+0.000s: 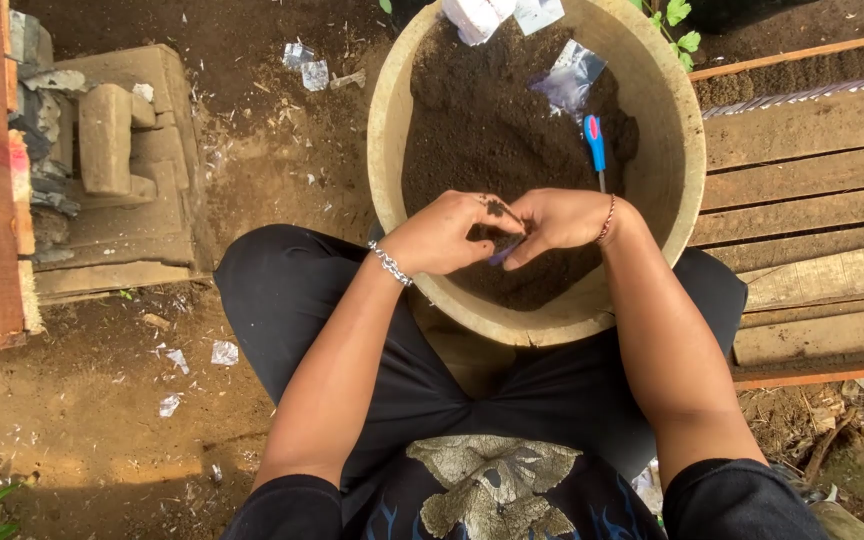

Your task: The person sits cross-legged on the ground and mixes soil in a large bowl. They open small plastic packets, pour seeds into the soil, and mix them by hand. The person then places handfuls of the seed-soil mixture into a wooden planter box nearby.

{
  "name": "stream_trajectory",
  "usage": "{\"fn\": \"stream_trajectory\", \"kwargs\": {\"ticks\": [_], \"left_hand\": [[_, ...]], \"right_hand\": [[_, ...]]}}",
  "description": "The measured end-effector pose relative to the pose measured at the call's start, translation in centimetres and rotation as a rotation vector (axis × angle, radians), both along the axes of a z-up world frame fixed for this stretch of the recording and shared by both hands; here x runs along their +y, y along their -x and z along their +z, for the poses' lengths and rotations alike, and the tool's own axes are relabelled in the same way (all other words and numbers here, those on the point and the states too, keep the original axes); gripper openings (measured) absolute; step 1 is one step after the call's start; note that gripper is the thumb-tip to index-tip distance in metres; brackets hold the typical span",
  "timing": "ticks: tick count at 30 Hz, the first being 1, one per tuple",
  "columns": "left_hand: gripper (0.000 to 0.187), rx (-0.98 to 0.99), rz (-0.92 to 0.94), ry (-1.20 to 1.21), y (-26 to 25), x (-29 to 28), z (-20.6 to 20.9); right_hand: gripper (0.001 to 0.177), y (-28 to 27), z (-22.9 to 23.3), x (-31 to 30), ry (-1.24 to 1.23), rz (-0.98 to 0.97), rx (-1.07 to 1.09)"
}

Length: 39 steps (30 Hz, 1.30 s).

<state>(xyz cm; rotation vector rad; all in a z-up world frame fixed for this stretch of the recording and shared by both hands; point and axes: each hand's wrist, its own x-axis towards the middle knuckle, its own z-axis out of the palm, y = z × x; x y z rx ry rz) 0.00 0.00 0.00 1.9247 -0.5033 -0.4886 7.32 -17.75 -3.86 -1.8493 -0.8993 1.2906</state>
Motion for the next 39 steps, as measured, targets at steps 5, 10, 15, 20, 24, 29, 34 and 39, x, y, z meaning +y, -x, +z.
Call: {"fn": "stream_trajectory", "kwargs": {"ticks": [5, 10, 15, 20, 24, 29, 34, 39], "left_hand": [[0.026, -0.18, 0.109, 0.077, -0.5, 0.3, -1.1], [0.062, -0.325, 0.241, -0.165, -2.0, 1.1, -6.8], [0.074, -0.219, 0.408, -0.265, -3.0, -2.2, -12.1], [0.099, 0.127, 0.479, -0.001, -2.0, -3.5, -11.1], [0.089, 0.246, 0.607, 0.081, -1.7, -3.3, -9.4], [0.089, 0.336, 0.659, 0.256, -1.0, -3.0, -8.4], [0.061, 0.249, 0.685, 0.402, -1.0, -3.2, -9.6], [0.065, 0.194, 0.673, 0.421, -1.4, -3.4, -10.8]], "right_hand": [[0.021, 0.4, 3.4, 0.4, -0.085, -0.044, -0.01], [0.03, 0.7, 2.9, 0.6, 0.055, -0.41, -0.091], [0.025, -0.1, -4.3, -1.1, -0.159, -0.617, -0.12], [0.04, 0.7, -8.0, -0.2, -0.216, -0.596, -0.465], [0.033, 0.5, -10.1, -0.7, -0.277, -0.706, -0.389], [0.027, 0.9, -9.3, -0.9, -0.309, -0.699, -0.44], [0.019, 1.9, -6.5, -0.1, -0.417, -0.671, -0.472], [0.025, 2.1, -5.2, 0.1, -0.43, -0.634, -0.473]]}}
